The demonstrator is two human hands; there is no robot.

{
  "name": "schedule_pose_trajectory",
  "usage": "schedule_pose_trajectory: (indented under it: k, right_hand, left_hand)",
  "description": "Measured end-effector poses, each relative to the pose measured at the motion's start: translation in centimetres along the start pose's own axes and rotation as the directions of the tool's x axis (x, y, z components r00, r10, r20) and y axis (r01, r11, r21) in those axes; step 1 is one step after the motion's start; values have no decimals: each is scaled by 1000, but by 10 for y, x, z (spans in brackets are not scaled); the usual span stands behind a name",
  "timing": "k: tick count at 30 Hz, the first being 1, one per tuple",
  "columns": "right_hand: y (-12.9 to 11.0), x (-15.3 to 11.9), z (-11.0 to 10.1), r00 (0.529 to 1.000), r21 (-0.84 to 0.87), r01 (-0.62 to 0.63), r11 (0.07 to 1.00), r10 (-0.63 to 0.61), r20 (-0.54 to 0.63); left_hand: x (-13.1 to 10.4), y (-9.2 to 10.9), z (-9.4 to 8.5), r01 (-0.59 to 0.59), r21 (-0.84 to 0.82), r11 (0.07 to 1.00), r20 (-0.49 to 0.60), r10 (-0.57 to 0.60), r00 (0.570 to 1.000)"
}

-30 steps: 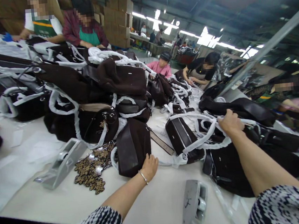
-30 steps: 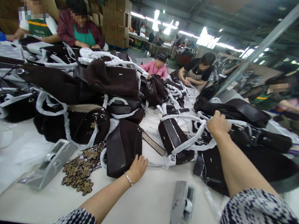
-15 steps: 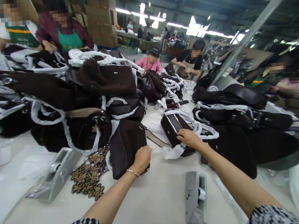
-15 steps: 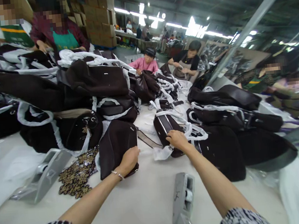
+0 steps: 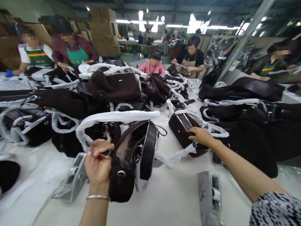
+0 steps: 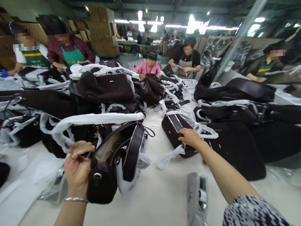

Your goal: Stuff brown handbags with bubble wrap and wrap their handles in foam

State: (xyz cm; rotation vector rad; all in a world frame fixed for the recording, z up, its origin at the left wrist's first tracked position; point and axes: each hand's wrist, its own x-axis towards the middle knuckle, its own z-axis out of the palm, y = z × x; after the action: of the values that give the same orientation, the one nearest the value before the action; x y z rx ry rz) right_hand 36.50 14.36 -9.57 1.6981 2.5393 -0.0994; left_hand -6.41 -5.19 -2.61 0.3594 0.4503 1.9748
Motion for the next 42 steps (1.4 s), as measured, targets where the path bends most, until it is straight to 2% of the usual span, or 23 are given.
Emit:
schedule_pose_trajectory:
  k: [2,4,7,11,14,16,18,20,21,22,24,25,27,28,30,32,33,34,35,37,39,40,42]
  right_hand:
    - [-1,0,2,1000,-13,7,1000,-7,-3]
    - [-3,0,3,1000,-25,10,1000,-10,-3]
    - [-13,1,-2,1000,-43,9,999,-8,9]
    - [-61,-5,-25,992,32,88,996,-84,-95]
    - [-126,-21,-30,982,356,182,916,-149,-118]
    - [-173,-34,-17,987,594,66,801,-141,80]
    - [-213,-44,5,949,756,-153,637,-117,291]
    - [-241,-50,27,905,821,-312,478,-112,410]
    - [-251,-51,35,893,839,-351,416,-121,433]
    - [-258,-50,40,887,854,-367,369,-137,441]
    - [-265,-43,34,880,879,-374,296,-185,437]
    - [-266,-37,24,877,895,-386,224,-212,431]
    - [-262,-22,-7,898,926,-376,-35,-260,355]
    - [-259,-14,-25,921,918,-336,-210,-275,274]
    - [-253,2,-59,966,835,-180,-520,-255,49]
    - [-248,12,-78,969,794,-33,-607,-216,-124]
    - [-247,15,-78,965,833,11,-553,-212,-154]
    - [-248,16,-73,962,901,45,-430,-224,-155]
    - [-249,16,-63,959,967,78,-241,-248,-139]
    - [-254,12,-35,928,949,189,253,-362,-88]
    - [-259,7,-9,852,654,407,637,-523,-21]
    - [-259,3,0,803,459,517,722,-595,32]
    - [-255,-6,9,720,126,668,734,-680,139]
  left_hand:
    - [-13,-18,-40,82,-126,989,-220,-108,969]
    - [-24,-38,-80,89,-189,978,-531,-178,829]
    - [-34,-57,-122,96,-175,980,-671,-190,716]
    - [-35,-57,-140,136,-128,982,-703,-187,686]
    - [-37,-54,-143,193,-59,979,-709,-177,682]
    - [-45,-53,-144,239,4,971,-717,-164,678]
    - [-58,-49,-143,273,65,960,-721,-143,678]
    - [-74,-41,-137,283,302,910,-700,10,714]
    - [-81,-35,-132,267,499,824,-640,143,755]
    - [-88,-29,-126,226,710,667,-519,278,808]
    - [-98,-19,-111,45,977,210,-125,385,914]
    - [-100,-16,-102,-78,997,15,69,321,944]
    - [-101,-19,-85,-307,922,-236,331,72,941]
    - [-100,-24,-78,-380,870,-315,382,-60,922]
    - [-95,-40,-66,-440,775,-454,361,-253,898]
    - [-88,-59,-60,-428,689,-585,272,-338,901]
    - [-83,-67,-58,-414,655,-633,230,-354,906]
    - [-78,-74,-58,-395,634,-665,192,-360,913]
    - [-73,-79,-58,-378,626,-682,157,-365,918]
    - [-63,-85,-59,-367,636,-679,112,-389,915]
    - [-56,-85,-61,-393,655,-645,109,-434,894]
    - [-54,-82,-61,-418,663,-621,118,-465,878]
    - [-54,-75,-62,-504,668,-547,158,-557,815]
